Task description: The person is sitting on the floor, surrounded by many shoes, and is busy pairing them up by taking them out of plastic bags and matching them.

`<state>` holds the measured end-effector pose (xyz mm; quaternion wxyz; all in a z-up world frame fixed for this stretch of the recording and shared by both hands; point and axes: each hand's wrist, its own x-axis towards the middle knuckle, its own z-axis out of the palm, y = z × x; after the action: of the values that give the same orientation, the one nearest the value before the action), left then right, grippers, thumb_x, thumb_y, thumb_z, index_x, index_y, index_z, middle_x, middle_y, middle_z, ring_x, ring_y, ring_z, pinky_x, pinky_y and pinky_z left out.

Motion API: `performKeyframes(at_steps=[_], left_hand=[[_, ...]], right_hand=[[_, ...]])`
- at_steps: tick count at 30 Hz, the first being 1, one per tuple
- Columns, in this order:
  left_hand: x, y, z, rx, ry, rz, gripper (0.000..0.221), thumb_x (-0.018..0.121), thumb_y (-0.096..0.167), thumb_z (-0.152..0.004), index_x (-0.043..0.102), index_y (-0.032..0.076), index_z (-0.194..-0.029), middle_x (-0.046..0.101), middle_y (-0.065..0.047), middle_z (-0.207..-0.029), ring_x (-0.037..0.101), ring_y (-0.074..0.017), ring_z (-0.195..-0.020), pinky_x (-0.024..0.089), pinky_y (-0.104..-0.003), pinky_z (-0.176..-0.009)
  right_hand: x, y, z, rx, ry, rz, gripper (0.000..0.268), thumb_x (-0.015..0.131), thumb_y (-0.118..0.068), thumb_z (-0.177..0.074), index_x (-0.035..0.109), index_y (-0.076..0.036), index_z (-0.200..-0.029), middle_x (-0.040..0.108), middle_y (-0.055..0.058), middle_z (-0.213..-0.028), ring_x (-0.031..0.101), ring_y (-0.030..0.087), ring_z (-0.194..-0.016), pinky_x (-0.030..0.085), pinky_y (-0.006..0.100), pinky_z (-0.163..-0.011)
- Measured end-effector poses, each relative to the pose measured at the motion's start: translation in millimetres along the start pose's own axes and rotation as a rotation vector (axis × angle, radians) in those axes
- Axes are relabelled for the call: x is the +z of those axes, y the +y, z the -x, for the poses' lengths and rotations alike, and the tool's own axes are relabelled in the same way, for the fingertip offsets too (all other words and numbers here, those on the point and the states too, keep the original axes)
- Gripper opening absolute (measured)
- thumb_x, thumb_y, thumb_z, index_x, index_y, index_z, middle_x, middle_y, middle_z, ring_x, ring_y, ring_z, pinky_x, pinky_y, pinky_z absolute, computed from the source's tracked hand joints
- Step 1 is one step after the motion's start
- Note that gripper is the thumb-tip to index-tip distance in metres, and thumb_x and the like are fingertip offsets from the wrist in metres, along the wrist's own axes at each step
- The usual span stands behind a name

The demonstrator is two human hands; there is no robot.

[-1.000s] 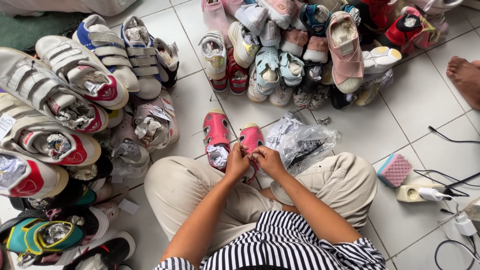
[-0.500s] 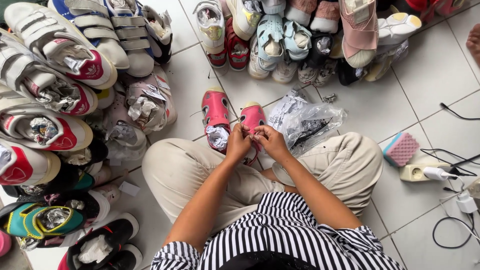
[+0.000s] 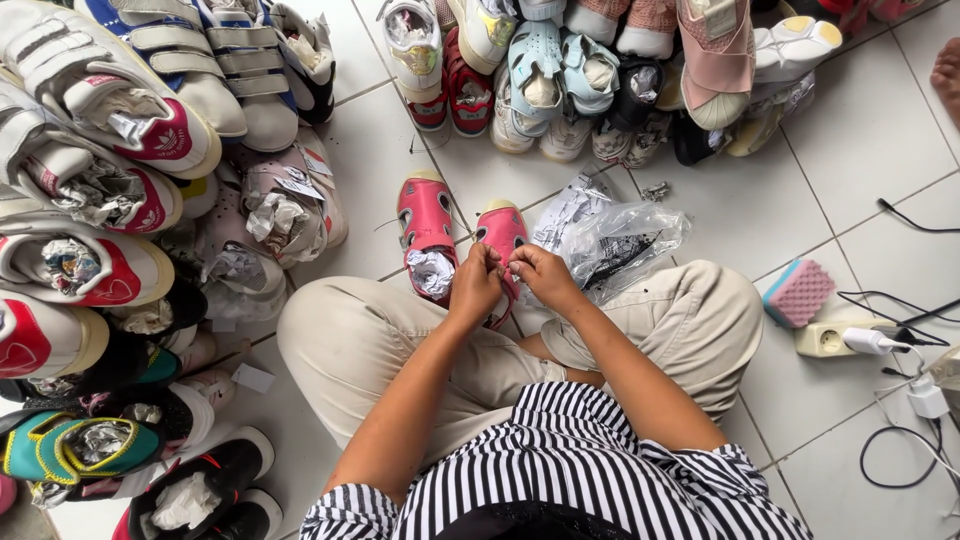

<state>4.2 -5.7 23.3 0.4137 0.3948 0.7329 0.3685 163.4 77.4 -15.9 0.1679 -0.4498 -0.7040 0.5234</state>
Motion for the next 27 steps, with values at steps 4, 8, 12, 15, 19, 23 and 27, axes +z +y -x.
performKeyframes(at_steps=[4, 8, 12, 15, 19, 23, 27], left_hand=[[1.0, -3.0, -2.0, -0.019, 0.009, 0.076, 0.021, 0.067, 0.001, -0.089, 0.058, 0.010, -0.105, 0.076, -0.012, -0.085, 0.073, -0.0394, -0.093, 0.053, -0.050, -0.084], [0.3, -4.1, -1.0, -0.035, 0.034, 0.088, 0.022, 0.068, 0.002, -0.088, 0.057, 0.011, -0.105, 0.076, -0.013, -0.084, 0.073, -0.0399, -0.093, 0.053, -0.050, -0.084], [3.5, -9.3, -3.0, -0.034, 0.059, 0.117, 0.021, 0.069, 0.001, -0.088, 0.057, 0.010, -0.103, 0.076, -0.013, -0.083, 0.073, -0.0397, -0.091, 0.053, -0.050, -0.083], [4.6, -11.4, -4.0, -0.040, 0.057, 0.114, 0.021, 0.070, 0.003, -0.088, 0.058, 0.011, -0.102, 0.077, -0.011, -0.084, 0.074, -0.0376, -0.091, 0.054, -0.049, -0.082], [3.0, -9.0, -4.1, -0.027, 0.061, 0.106, 0.015, 0.067, 0.004, -0.089, 0.060, 0.012, -0.100, 0.076, -0.010, -0.084, 0.074, -0.0375, -0.091, 0.055, -0.048, -0.081], [-3.5, -11.5, -3.8, 0.101, 0.271, 0.140, 0.024, 0.065, 0.004, -0.090, 0.061, 0.008, -0.113, 0.071, -0.020, -0.103, 0.067, -0.0427, -0.103, 0.052, -0.051, -0.090], [-14.4, -53.9, -22.1, -0.009, 0.685, -0.003, 0.040, 0.064, 0.001, -0.084, 0.059, 0.012, -0.122, 0.048, -0.017, -0.138, 0.046, -0.0414, -0.133, 0.032, -0.051, -0.115]], right_hand=[[12.5, 19.7, -6.7, -0.045, -0.029, 0.088, 0.009, 0.065, -0.016, -0.101, 0.071, -0.011, -0.100, 0.071, 0.011, -0.077, 0.068, 0.028, -0.072, 0.056, 0.040, -0.071], [19.9, 14.9, -6.5, -0.055, -0.028, 0.088, 0.011, 0.058, -0.014, -0.103, 0.067, -0.010, -0.098, 0.066, 0.013, -0.077, 0.064, 0.030, -0.075, 0.053, 0.042, -0.074], [19.3, 10.9, -6.8, -0.042, -0.041, 0.092, 0.011, 0.058, -0.014, -0.103, 0.066, -0.010, -0.098, 0.065, 0.014, -0.079, 0.063, 0.032, -0.077, 0.052, 0.043, -0.076], [19.9, 12.6, -5.6, -0.039, -0.053, 0.079, 0.010, 0.057, -0.013, -0.103, 0.065, -0.010, -0.097, 0.063, 0.013, -0.079, 0.061, 0.030, -0.077, 0.051, 0.042, -0.076], [16.2, -2.8, -4.6, -0.004, -0.045, 0.043, 0.009, 0.058, -0.015, -0.103, 0.067, -0.012, -0.103, 0.065, 0.010, -0.083, 0.062, 0.025, -0.081, 0.051, 0.040, -0.078], [5.5, -28.1, 6.1, 0.055, 0.227, 0.016, 0.019, 0.053, -0.012, -0.104, 0.066, -0.012, -0.118, 0.070, 0.013, -0.087, 0.068, 0.026, -0.083, 0.056, 0.040, -0.081], [12.9, 5.6, 22.3, 0.286, 0.084, 0.298, 0.028, 0.051, -0.032, -0.104, 0.064, -0.012, -0.119, 0.074, 0.020, -0.097, 0.073, 0.040, -0.096, 0.058, 0.051, -0.084]])
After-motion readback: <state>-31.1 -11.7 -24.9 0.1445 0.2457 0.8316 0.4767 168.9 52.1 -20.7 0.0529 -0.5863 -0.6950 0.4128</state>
